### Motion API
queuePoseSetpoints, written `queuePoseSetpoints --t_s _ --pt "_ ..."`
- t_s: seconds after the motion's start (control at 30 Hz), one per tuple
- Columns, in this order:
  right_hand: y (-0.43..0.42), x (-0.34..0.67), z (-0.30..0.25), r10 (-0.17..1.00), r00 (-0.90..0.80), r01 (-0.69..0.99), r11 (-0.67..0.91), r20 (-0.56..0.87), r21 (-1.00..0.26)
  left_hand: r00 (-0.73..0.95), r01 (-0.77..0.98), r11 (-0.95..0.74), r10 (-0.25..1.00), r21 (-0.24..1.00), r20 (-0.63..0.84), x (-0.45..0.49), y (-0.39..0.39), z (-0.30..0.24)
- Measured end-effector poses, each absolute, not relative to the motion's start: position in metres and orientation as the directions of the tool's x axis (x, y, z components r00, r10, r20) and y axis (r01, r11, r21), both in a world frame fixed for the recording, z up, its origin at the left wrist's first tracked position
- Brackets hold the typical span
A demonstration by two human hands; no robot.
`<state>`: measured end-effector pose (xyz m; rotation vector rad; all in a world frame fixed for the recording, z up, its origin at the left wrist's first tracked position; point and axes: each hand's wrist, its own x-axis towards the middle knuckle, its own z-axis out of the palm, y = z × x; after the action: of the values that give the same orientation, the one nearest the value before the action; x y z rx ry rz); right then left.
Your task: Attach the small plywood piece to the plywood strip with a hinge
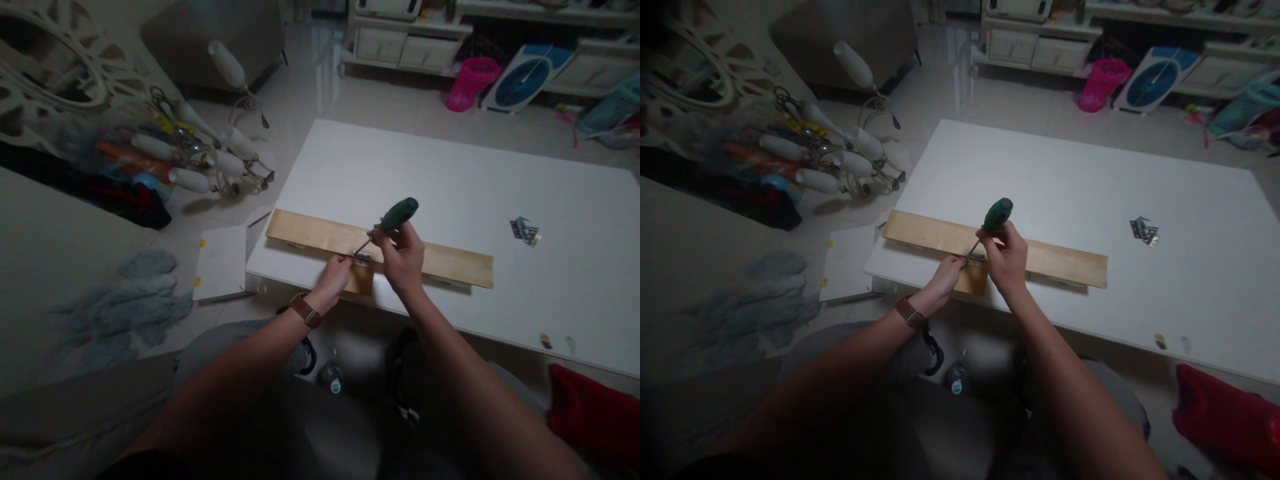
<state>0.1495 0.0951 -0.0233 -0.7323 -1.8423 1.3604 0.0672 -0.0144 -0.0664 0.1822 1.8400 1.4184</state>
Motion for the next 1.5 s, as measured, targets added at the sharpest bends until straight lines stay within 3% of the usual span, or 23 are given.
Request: queuePoseSetpoints --t_s 0.4,0.67,1.03,1.3,1.4,1.5 --pt "0.09 0.151 -0.011 0.624 -0.688 0.017 0.524 0.371 -0.851 -0.678 -0.417 0.32 0.513 0.85 -0.526 0.071 -0.015 -0.062" --pt "0.093 0.139 -0.027 0.616 -0.631 -0.03 0.589 0.472 -0.808 -0.714 -0.42 0.235 0.51 0.877 -0.479 0.074 -0.015 -0.066" --pt "0.09 0.138 -0.033 0.588 -0.645 -0.124 0.551 0.489 -0.825 -0.694 -0.472 0.247 0.487 0.846 -0.529 0.074 -0.014 -0.066" --pt "0.093 0.138 -0.034 0.69 -0.604 0.02 0.514 0.399 -0.858 -0.716 -0.445 0.293 0.451 0.846 -0.533 0.076 -0.014 -0.059" --pt "0.093 0.139 -0.032 0.707 -0.609 0.026 0.472 0.36 -0.881 -0.729 -0.445 0.366 0.382 0.817 -0.568 0.077 -0.015 -0.058" --pt "0.094 0.14 -0.032 0.711 -0.623 0.042 0.447 0.326 -0.894 -0.848 -0.311 0.44 0.273 0.843 -0.455 0.076 -0.018 -0.057"
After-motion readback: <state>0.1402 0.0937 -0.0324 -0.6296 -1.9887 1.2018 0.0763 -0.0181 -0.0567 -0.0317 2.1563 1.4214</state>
